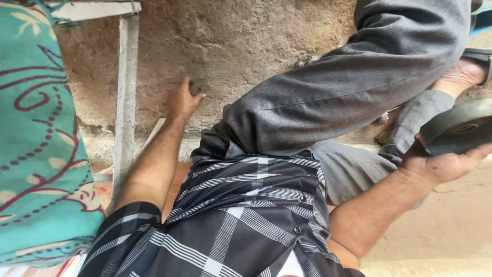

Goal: The person sits on the floor and uses a hammer and punch to tap pins into a circular metal housing, then cleans a motor armature with a rag and lubricant. The person also wipes the inside of an orange cylindrical container.

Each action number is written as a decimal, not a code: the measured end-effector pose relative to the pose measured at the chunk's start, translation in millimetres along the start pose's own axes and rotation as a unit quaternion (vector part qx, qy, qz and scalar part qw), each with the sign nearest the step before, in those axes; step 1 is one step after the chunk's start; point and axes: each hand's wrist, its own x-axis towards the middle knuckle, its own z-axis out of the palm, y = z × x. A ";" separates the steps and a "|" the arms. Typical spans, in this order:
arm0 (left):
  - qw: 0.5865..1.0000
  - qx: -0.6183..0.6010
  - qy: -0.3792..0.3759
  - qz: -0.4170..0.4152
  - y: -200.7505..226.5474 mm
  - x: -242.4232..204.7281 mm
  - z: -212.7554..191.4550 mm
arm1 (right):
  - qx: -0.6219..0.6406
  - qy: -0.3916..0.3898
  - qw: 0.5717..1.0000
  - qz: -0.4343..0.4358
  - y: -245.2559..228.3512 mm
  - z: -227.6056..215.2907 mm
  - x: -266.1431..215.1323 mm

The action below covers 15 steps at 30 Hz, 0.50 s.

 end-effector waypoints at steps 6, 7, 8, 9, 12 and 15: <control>0.996 0.032 -0.034 0.078 1.2 31.3 15.3 | 0.010 0.009 0.999 -0.040 18.2 -21.8 5.2; 0.996 0.018 -0.042 0.080 1.9 32.9 13.5 | 0.000 0.004 0.999 -0.049 17.2 -25.8 4.6; 0.995 0.004 -0.050 0.081 5.5 34.4 11.3 | -0.010 -0.001 0.998 -0.057 19.9 -28.5 2.7; 0.998 -0.019 -0.016 0.052 12.2 40.5 5.5 | 0.003 0.038 0.998 -0.041 22.2 -31.7 0.6; 0.944 -0.315 0.097 0.007 59.3 74.1 -28.2 | 0.052 0.115 0.992 -0.011 32.9 -40.3 -15.4; 0.844 -0.493 0.151 0.151 133.1 99.4 -96.1 | 0.052 0.159 0.986 0.000 44.1 -37.3 -29.9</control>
